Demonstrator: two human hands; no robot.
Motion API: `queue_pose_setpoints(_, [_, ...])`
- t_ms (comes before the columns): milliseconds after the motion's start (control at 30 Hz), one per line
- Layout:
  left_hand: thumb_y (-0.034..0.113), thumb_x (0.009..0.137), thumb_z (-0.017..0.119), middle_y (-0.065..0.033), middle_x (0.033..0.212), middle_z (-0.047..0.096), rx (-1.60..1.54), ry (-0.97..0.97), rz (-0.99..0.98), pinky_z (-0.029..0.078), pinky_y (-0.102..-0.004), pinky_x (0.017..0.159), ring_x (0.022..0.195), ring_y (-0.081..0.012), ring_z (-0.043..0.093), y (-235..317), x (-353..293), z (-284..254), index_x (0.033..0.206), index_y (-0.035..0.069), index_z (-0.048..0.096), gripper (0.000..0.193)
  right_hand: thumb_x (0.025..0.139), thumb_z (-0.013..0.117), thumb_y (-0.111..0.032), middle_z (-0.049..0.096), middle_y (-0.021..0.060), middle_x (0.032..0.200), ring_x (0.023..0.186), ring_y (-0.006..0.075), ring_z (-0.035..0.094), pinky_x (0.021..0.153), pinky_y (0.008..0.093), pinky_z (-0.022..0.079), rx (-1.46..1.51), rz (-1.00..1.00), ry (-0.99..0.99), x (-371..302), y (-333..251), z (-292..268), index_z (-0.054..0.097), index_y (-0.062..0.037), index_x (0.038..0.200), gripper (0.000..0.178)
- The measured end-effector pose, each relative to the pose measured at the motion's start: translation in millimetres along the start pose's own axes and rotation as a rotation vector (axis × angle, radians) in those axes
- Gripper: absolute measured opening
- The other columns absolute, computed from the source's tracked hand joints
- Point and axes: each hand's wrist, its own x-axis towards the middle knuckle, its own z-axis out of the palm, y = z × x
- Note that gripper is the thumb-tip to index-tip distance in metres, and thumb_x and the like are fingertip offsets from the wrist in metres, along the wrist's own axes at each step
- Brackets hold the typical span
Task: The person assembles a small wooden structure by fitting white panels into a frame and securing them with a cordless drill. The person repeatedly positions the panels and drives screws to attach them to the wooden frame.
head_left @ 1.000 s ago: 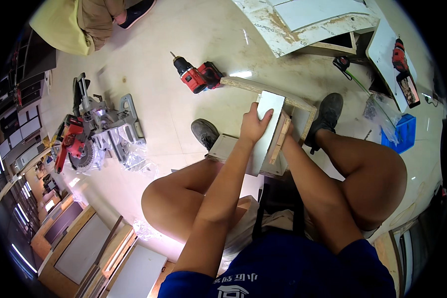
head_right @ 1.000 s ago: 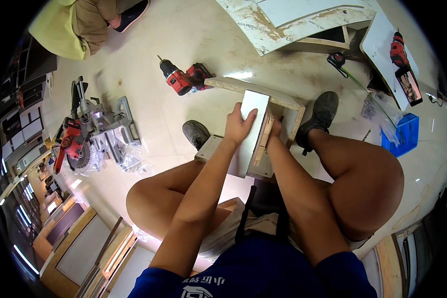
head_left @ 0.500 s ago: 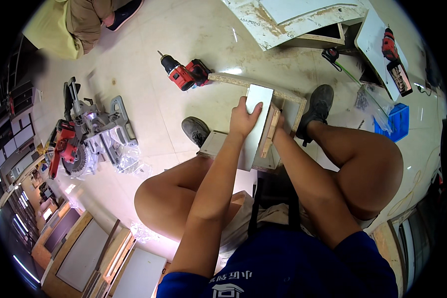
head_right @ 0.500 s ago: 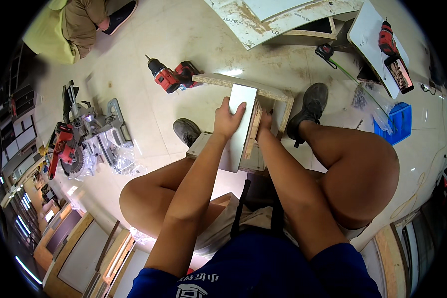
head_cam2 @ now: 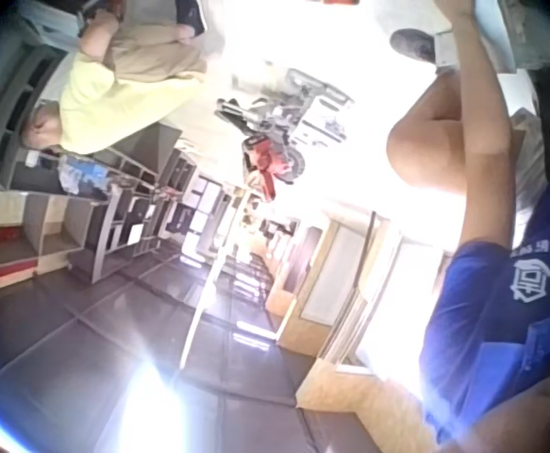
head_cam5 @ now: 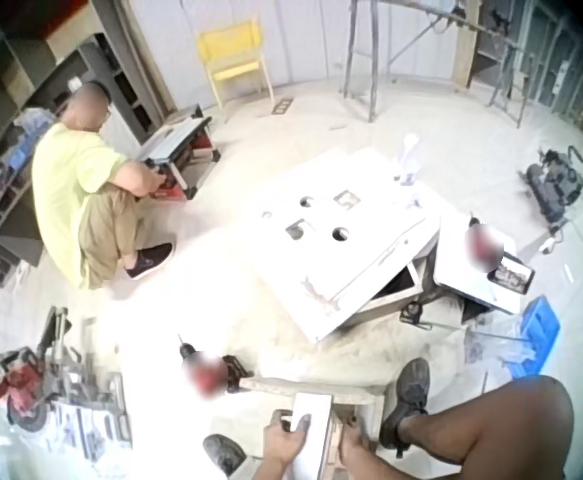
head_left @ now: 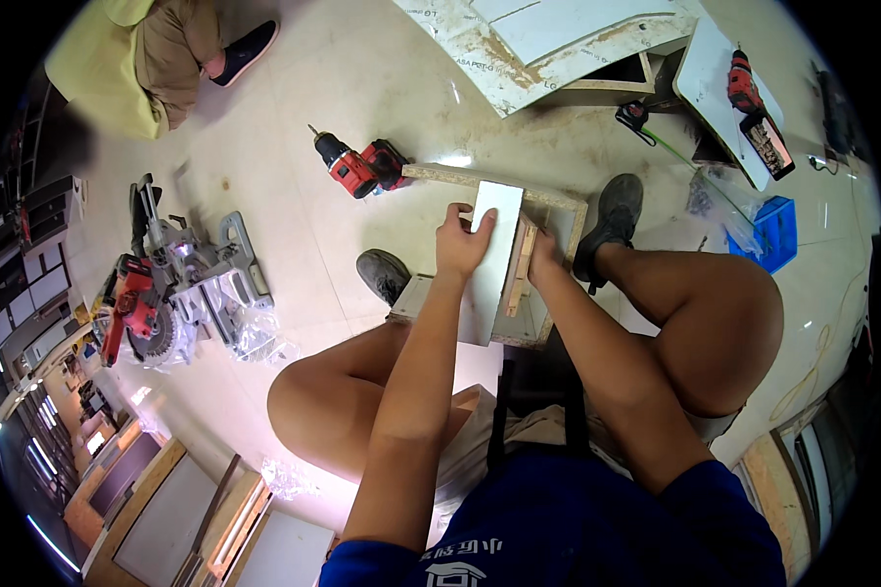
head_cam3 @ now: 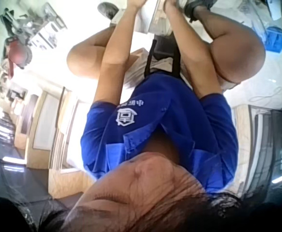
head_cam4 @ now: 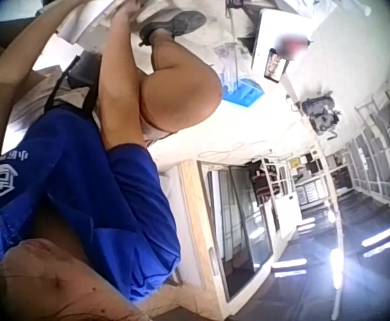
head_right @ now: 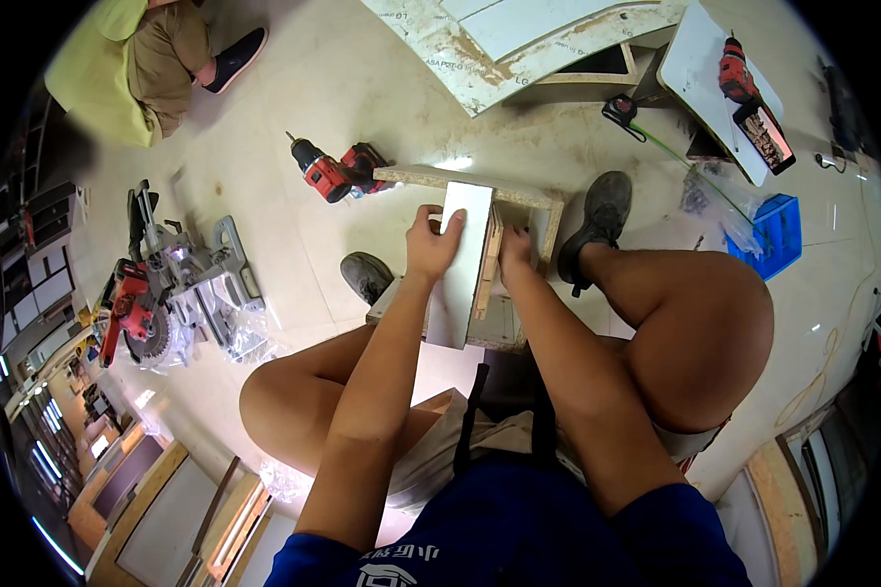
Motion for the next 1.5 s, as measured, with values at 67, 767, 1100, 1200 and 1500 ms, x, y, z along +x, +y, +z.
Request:
queue_pose_setpoints(67, [0.05,0.086,0.073,-0.0219,0.085,0.072,0.004,0.032,-0.044,0.055,-0.0426,0.076,0.081,-0.0368,0.072,-17.0,-0.8,-12.6,0.111,0.001,0.06,0.056,0.094,0.057,-0.033,0.065,0.0195,0.127,0.116,0.0319,0.061,0.099,0.0388,0.044,-0.161,-0.008,-0.006,-29.3,-16.6,8.4,0.058,0.002,0.134,0.053])
queue_pose_setpoints(767, [0.013,0.098,0.056,-0.0224,0.118,0.067,0.249,0.52,0.228,0.047,-0.0397,0.1,0.11,-0.0305,0.063,42.4,-269.7,-292.9,0.125,-0.004,0.061,0.033,0.09,0.061,-0.014,0.058,0.0198,0.133,0.126,0.0383,0.053,0.107,0.0441,0.041,-0.988,-1.698,-0.098,-350.2,-292.0,-279.1,0.057,0.0003,0.13,0.043])
queue_pose_setpoints(1100, [0.051,0.101,0.046,-0.0118,0.146,0.05,-0.652,0.208,-0.59,0.045,-0.0468,0.102,0.13,-0.0273,0.05,-264.9,-370.1,-220.7,0.153,0.013,0.038,0.065,0.104,0.052,-0.024,0.062,0.0211,0.131,0.123,0.0268,0.059,0.106,0.0364,0.044,-0.664,-0.917,0.101,-133.3,-163.8,-435.0,0.055,0.0024,0.136,0.042])
queue_pose_setpoints(1200, [0.053,0.103,0.038,-0.0141,0.159,0.036,-0.738,0.542,-0.181,0.033,-0.0512,0.114,0.145,-0.0323,0.036,-225.7,-396.0,-261.7,0.158,0.013,0.029,0.068,0.106,0.05,-0.024,0.053,0.0175,0.145,0.136,0.0243,0.049,0.113,0.0352,0.037,-0.264,-1.127,0.004,-246.9,-265.8,-353.8,0.048,0.0013,0.145,0.046])
queue_pose_setpoints(1500, [0.053,0.105,0.039,-0.0154,0.149,0.047,-0.626,-0.048,-0.02,0.038,-0.0432,0.114,0.137,-0.0253,0.046,-190.9,-383.5,-166.6,0.154,0.002,0.031,0.071,0.095,0.059,-0.029,0.056,0.0161,0.135,0.124,0.029,0.053,0.106,0.0414,0.04,-0.462,-0.779,-0.522,-200.7,-221.3,-367.4,0.054,-0.0028,0.135,0.048])
